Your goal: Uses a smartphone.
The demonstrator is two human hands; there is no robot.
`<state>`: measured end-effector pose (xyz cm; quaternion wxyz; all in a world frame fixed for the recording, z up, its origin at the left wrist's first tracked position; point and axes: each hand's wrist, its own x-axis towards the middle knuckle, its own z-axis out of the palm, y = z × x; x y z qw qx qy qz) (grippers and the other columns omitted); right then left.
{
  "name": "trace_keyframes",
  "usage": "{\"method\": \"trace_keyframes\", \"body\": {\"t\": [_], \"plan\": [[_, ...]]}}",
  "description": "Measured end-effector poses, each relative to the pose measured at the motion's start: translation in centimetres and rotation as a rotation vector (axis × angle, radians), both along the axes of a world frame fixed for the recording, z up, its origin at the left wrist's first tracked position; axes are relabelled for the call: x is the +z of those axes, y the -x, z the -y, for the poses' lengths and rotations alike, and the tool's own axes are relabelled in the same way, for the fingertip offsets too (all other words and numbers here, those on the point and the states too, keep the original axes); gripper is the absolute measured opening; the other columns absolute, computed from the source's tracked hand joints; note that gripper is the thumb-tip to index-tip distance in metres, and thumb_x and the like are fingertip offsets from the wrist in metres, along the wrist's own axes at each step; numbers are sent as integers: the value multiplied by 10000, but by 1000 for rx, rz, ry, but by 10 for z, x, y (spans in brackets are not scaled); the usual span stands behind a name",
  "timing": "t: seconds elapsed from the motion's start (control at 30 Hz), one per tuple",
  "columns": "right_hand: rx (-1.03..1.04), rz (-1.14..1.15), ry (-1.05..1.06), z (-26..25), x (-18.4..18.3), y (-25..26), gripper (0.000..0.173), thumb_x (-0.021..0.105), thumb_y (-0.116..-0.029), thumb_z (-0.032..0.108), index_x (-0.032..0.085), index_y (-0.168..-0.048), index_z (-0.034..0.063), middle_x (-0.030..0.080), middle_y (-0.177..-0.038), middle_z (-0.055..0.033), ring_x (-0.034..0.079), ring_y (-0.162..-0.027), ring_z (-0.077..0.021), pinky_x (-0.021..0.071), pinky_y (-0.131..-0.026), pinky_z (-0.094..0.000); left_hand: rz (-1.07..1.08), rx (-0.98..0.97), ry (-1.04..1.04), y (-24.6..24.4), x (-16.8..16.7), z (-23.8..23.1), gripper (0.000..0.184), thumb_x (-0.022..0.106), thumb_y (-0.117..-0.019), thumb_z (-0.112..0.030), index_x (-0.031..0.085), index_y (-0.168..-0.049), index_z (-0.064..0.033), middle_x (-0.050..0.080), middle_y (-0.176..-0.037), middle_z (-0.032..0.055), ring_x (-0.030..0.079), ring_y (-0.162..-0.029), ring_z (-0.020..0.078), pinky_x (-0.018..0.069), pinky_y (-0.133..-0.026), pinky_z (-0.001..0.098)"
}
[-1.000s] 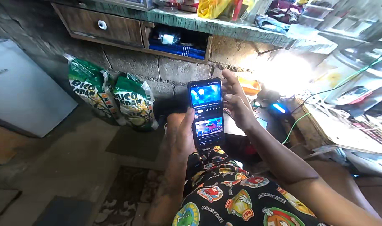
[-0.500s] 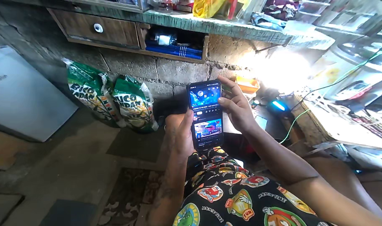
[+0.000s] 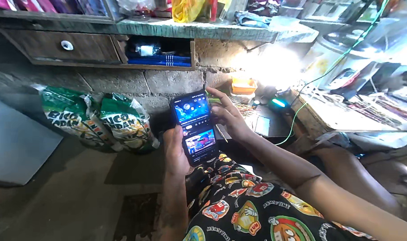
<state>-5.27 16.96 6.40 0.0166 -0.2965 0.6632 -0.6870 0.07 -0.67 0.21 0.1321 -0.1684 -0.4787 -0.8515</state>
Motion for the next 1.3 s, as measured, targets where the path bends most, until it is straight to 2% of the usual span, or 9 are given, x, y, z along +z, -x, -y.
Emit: {"method": "trace_keyframes", "body": {"t": [0.17,0.3,0.47,0.6,0.83,0.93,1.07,1.13,1.3], "plan": [[105,128,-124,-3,-17,-3,569,344,-1052,513,401,-1544,233,637,-1287,-53,670,-993,-141,584,-768,-316,-10,-30,-74,-6,11,4,444,257,-1105,-381,607,-1306,-198,725,-1167,8,696,-1088,130,593,-941,367],[153,201,-140,-9,-35,-2,641,288,-1041,601,451,-1494,178,653,-1233,-33,680,-993,-126,590,-776,-316,2,-32,-105,-6,12,8,459,230,-1108,-400,583,-1334,-211,714,-1191,-4,688,-1097,121,593,-936,357],[160,302,-131,-18,-44,-7,577,236,-1074,502,492,-1427,124,680,-1153,-31,695,-930,-118,596,-746,-298,38,-28,-96,-6,12,3,481,216,-1111,-423,578,-1344,-209,708,-1194,-5,686,-1089,106,593,-926,340],[152,336,-95,-16,-47,-14,463,217,-1090,376,583,-1197,114,692,-956,-4,683,-791,-95,588,-694,-281,70,-11,-93,-5,12,1,493,232,-1107,-427,614,-1307,-188,718,-1167,13,700,-1057,126,604,-897,359],[212,520,31,-7,-55,-26,443,240,-1105,370,531,-1291,93,673,-1015,-40,675,-830,-108,574,-685,-265,58,-46,-131,-4,13,-9,475,168,-1113,-370,556,-1328,-198,715,-1187,-3,690,-1102,128,599,-929,361],[225,548,37,-18,-65,-22,429,260,-1101,370,512,-1322,102,658,-1053,-35,663,-882,-94,557,-700,-251,46,-103,-178,6,-2,-23,452,219,-1109,-372,569,-1326,-185,711,-1202,23,681,-1129,156,585,-958,392],[252,611,144,-42,-105,-6,506,329,-1098,347,392,-1533,97,603,-1326,-135,638,-1125,-201,566,-898,-391,194,-119,-158,22,-26,-43,467,248,-1105,-414,513,-1373,-138,698,-1233,70,675,-1157,203,573,-984,433],[260,639,144,-56,-131,3,531,340,-1086,348,394,-1531,64,568,-1391,-162,610,-1201,-229,539,-975,-433,306,-124,-97,31,-43,-48,460,234,-1107,-428,481,-1398,-171,688,-1249,43,665,-1170,182,570,-991,423],[264,689,-117,-102,-155,28,462,322,-1118,286,569,-1356,-25,639,-1194,-163,626,-976,-161,522,-851,-354,655,-101,-63,60,-63,-66,584,113,-1104,-441,602,-1251,-157,743,-1116,38,719,-1047,157,617,-882,382]]}}
